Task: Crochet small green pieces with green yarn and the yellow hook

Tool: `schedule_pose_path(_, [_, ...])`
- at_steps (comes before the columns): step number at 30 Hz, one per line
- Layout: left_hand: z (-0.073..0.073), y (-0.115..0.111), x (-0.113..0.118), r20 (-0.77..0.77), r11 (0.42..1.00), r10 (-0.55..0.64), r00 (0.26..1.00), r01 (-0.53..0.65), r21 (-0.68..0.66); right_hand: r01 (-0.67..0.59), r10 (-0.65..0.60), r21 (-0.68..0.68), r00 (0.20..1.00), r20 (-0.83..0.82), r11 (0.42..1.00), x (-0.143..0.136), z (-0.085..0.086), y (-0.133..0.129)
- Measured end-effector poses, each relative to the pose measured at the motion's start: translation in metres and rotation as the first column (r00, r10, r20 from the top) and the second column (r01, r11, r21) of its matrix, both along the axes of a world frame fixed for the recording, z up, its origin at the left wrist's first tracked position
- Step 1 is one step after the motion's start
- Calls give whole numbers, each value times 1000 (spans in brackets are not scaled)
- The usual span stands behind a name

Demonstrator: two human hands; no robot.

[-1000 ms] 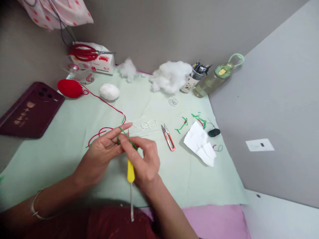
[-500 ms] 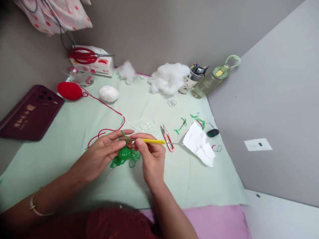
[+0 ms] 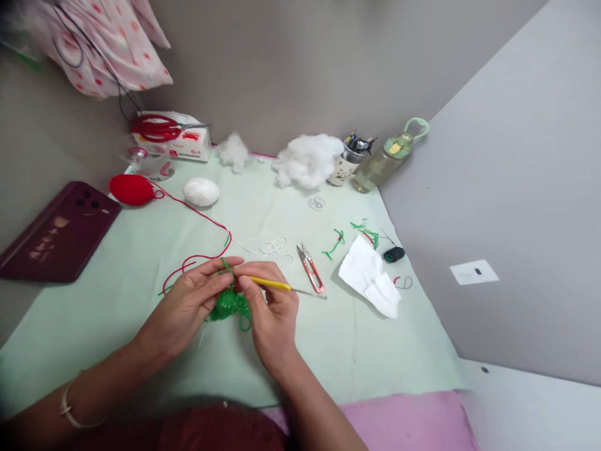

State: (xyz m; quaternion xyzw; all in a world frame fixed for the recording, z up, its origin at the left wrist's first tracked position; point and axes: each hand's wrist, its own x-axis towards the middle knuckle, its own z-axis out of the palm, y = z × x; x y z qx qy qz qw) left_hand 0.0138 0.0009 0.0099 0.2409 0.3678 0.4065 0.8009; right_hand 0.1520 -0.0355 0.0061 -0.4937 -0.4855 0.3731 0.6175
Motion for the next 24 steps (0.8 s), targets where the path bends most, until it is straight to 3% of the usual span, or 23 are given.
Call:
schedule_pose_path(5, [-1,-3,2,-21,1000,20,1000,-20,-12,20,-40,117,984,174,993,-7,0,-4])
schedule_pose_path(9, [6,1,-5,-29,999,5,1000,-6,-41,-81,11,161,919,393,984,17,3,1])
schedule_pose_path(11, [12,7,-13,-85,996,42,995,-49,-74,-84,28,64,793,609,994,44,3,7])
schedule_pose_path(12, [16,12,-17,-104,994,56,993,-65,-84,-33,51,-38,666,744,999,58,2,11])
schedule_pose_path(14, [24,21,-27,-102,992,99,990,-107,-71,251,170,-255,316,933,934,84,-3,20])
schedule_pose_path(15, [29,26,-31,-93,990,128,987,-133,-51,323,192,-278,272,943,905,93,-6,24])
schedule_pose_path(19, [45,44,-43,-73,982,163,984,-155,104,368,231,-323,273,934,872,110,-18,37])
schedule_pose_path(24, [52,66,-42,-197,956,130,972,-70,286,330,214,-367,420,882,870,115,-8,38])
